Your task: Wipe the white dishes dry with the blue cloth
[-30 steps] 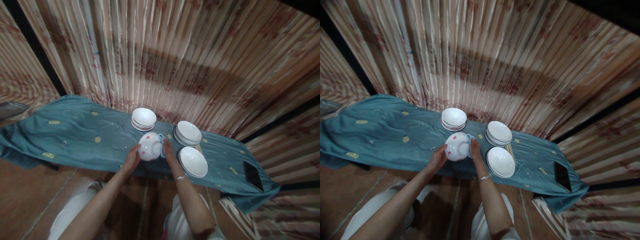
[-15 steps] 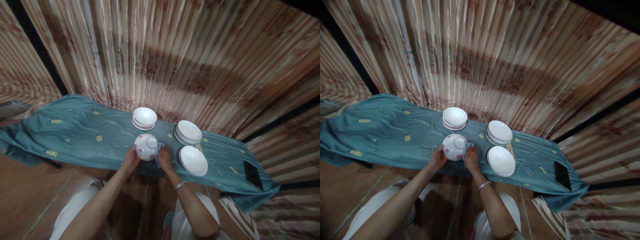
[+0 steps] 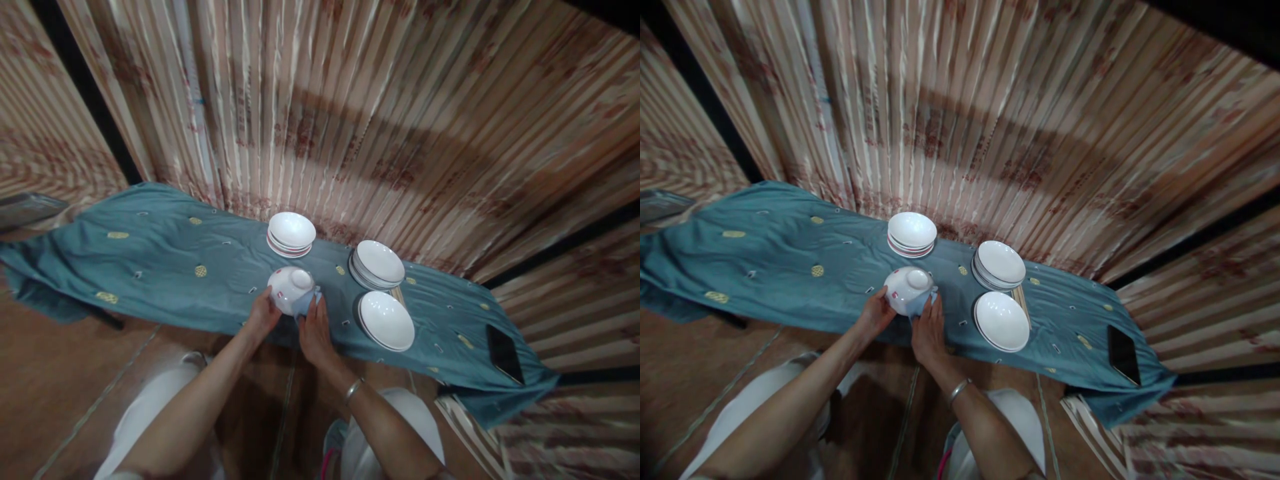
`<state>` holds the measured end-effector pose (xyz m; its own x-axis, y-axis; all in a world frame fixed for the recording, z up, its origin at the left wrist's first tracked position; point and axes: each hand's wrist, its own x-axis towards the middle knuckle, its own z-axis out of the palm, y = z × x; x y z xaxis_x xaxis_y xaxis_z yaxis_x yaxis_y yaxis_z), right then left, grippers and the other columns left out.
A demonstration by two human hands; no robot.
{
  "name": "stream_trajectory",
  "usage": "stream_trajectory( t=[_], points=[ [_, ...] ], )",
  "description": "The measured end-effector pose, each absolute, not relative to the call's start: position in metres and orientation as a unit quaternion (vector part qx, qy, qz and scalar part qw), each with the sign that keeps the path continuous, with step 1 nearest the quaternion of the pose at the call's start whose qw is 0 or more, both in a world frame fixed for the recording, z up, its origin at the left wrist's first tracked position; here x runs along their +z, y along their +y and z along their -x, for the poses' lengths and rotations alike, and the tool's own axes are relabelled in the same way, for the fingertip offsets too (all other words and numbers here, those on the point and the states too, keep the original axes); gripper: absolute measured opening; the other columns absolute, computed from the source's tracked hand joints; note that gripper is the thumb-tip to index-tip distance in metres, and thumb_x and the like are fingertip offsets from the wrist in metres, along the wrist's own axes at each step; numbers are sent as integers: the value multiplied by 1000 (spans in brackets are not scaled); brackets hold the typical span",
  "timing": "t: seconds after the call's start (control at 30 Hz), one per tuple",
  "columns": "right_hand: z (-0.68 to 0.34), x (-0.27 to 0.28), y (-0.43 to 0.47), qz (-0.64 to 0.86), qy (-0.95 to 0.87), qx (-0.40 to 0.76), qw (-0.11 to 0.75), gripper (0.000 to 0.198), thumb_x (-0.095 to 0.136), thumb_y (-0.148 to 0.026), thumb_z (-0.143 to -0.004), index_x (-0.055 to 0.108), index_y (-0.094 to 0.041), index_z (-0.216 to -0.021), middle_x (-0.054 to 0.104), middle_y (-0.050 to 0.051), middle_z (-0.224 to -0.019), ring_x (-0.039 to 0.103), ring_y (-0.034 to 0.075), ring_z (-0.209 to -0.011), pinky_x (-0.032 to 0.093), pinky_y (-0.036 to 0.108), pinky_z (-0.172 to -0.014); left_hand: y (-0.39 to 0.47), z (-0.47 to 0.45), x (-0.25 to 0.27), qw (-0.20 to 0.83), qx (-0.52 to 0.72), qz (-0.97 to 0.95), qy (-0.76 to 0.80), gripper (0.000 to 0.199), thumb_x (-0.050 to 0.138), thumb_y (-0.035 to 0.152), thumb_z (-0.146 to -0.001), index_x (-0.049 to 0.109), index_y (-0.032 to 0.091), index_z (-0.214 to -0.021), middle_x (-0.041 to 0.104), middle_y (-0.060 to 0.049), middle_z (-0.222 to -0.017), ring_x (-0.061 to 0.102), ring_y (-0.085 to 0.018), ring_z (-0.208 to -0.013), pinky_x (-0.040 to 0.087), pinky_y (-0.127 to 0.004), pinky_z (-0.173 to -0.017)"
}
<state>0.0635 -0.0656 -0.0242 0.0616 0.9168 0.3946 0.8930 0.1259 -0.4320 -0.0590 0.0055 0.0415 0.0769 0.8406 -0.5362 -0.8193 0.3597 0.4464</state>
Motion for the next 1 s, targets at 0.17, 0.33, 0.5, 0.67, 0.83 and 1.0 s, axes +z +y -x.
stream_trajectory(
  t=[0.17,0.33,0.5,0.67,0.83,1.0],
  points=[
    [-60,-20,-69,621,-735,-34,272,59,37,-7,-90,24,-7,-148,28,28,-151,19,32,-145,35,56,-108,7,59,36,739,564,-36,368,37,49,17,-87,62,12,-121,74,-11,-100,70,-22,-89,56,-31,-79],
    [-60,-17,-70,592,-758,-69,264,56,33,-1,-90,30,-4,-146,32,29,-149,20,31,-145,37,55,-108,6,59,42,732,565,-16,380,33,43,15,-91,62,9,-117,74,-9,-90,69,-17,-80,55,-26,-77],
    [-60,-7,-71,543,-798,-78,249,54,35,-1,-89,38,-8,-143,35,24,-150,23,28,-145,37,52,-109,5,58,47,737,556,-9,384,34,40,17,-92,62,9,-115,74,-9,-84,69,-18,-76,57,-28,-74],
    [-58,16,-65,487,-840,-93,219,50,37,-4,-91,46,-13,-139,40,15,-149,25,25,-144,37,47,-110,4,57,38,761,524,-52,378,28,49,20,-86,65,7,-106,73,-11,-84,69,-19,-75,57,-27,-68],
    [-52,36,-52,492,-832,-118,229,44,40,-9,-93,49,-14,-136,44,14,-148,32,26,-141,33,47,-111,4,53,39,736,561,-90,368,14,53,12,-83,67,13,-84,71,-6,-75,65,-13,-67,54,-22,-68],
    [-52,59,-38,531,-798,-98,267,43,42,-11,-93,50,-16,-135,46,13,-146,33,24,-139,28,46,-113,-3,47,52,703,581,-233,338,13,56,12,-81,69,16,-81,73,-4,-78,64,-16,-70,52,-27,-69]
  ],
)
